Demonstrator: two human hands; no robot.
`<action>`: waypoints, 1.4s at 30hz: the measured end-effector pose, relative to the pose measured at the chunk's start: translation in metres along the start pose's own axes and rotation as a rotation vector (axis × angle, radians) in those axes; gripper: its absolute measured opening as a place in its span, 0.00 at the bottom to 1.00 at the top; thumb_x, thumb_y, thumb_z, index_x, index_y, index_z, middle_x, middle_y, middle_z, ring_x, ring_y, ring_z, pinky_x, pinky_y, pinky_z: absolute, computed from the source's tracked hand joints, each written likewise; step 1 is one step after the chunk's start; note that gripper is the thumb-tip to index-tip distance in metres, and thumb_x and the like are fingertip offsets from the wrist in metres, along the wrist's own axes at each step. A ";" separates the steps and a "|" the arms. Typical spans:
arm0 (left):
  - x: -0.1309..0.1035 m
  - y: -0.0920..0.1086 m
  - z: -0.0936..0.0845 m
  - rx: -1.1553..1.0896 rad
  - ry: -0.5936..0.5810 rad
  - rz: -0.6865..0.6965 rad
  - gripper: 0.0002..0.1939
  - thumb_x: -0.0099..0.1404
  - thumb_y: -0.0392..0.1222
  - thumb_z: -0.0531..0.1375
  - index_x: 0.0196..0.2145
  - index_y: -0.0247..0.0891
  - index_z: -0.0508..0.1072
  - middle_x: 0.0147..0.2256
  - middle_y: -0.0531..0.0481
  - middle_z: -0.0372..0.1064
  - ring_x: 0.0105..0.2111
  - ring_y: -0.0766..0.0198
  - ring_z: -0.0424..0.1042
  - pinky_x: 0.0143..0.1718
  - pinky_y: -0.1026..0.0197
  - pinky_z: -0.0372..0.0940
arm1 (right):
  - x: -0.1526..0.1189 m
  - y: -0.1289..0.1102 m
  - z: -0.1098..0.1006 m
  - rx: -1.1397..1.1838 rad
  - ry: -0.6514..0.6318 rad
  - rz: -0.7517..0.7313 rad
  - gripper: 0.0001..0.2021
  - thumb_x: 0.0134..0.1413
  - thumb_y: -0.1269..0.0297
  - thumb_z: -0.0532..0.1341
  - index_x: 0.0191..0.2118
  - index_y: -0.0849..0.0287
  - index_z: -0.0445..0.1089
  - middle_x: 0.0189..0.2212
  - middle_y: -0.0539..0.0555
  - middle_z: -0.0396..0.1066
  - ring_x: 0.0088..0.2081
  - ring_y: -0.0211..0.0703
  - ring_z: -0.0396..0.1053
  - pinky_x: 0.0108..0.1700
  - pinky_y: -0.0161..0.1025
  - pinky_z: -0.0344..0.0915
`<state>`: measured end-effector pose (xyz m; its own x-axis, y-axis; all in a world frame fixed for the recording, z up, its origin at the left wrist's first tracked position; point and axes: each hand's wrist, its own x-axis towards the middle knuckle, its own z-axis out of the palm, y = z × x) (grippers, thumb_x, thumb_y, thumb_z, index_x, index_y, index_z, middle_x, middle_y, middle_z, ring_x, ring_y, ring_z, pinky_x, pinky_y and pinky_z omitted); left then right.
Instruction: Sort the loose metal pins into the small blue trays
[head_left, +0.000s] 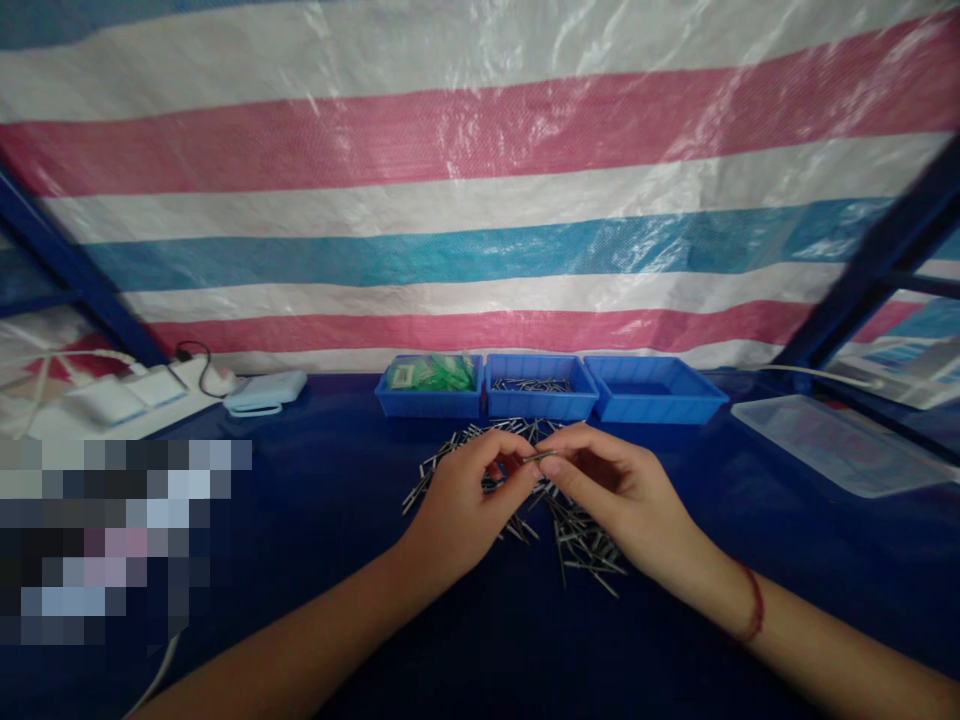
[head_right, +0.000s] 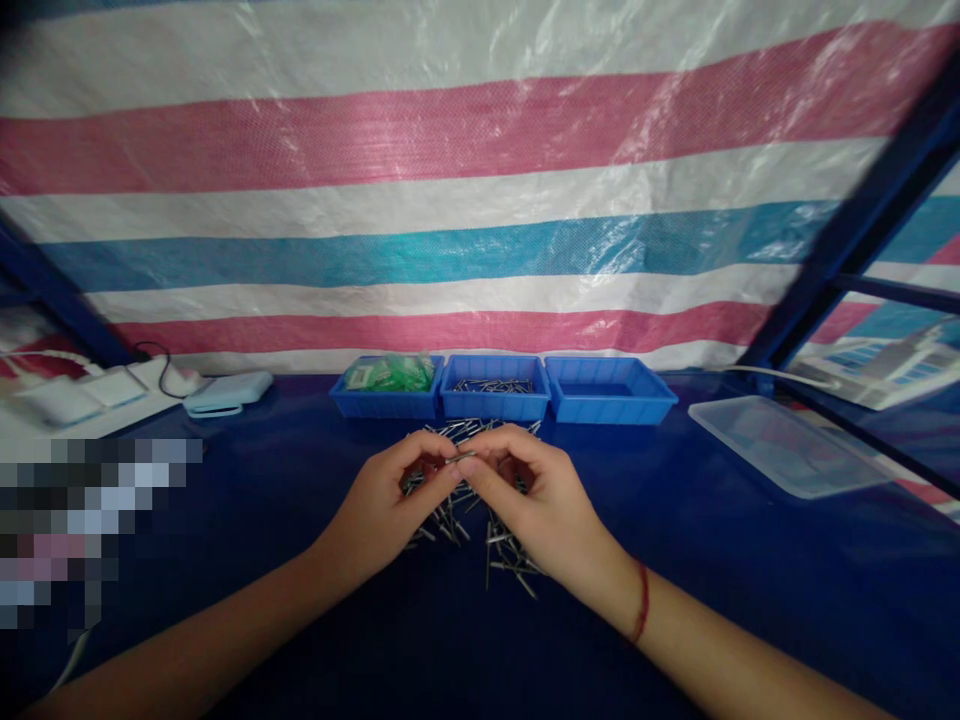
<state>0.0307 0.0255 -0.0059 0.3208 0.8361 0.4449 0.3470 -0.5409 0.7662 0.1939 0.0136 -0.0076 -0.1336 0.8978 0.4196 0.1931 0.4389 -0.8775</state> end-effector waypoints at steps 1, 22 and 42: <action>0.000 0.000 0.000 0.003 -0.001 0.002 0.01 0.61 0.37 0.58 0.31 0.38 0.70 0.28 0.54 0.71 0.27 0.68 0.68 0.31 0.65 0.62 | 0.000 0.000 0.000 -0.008 -0.003 -0.007 0.06 0.50 0.61 0.63 0.33 0.55 0.73 0.29 0.51 0.72 0.30 0.40 0.69 0.31 0.37 0.67; -0.002 0.000 0.000 -0.004 0.045 0.082 0.03 0.62 0.35 0.57 0.34 0.37 0.70 0.30 0.52 0.69 0.29 0.68 0.67 0.31 0.64 0.62 | -0.002 0.000 -0.001 -0.017 0.029 -0.071 0.03 0.52 0.64 0.62 0.35 0.53 0.72 0.30 0.48 0.71 0.30 0.36 0.69 0.32 0.34 0.65; 0.000 -0.004 -0.002 -0.012 0.117 0.055 0.11 0.61 0.39 0.58 0.42 0.38 0.65 0.32 0.53 0.68 0.27 0.68 0.66 0.30 0.63 0.62 | 0.019 0.005 -0.023 -0.501 0.105 -0.278 0.07 0.58 0.64 0.56 0.36 0.57 0.71 0.32 0.53 0.72 0.33 0.41 0.69 0.36 0.38 0.64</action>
<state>0.0274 0.0275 -0.0077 0.2336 0.8108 0.5367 0.3207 -0.5853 0.7447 0.2142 0.0334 0.0014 -0.1527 0.7342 0.6615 0.6042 0.5991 -0.5254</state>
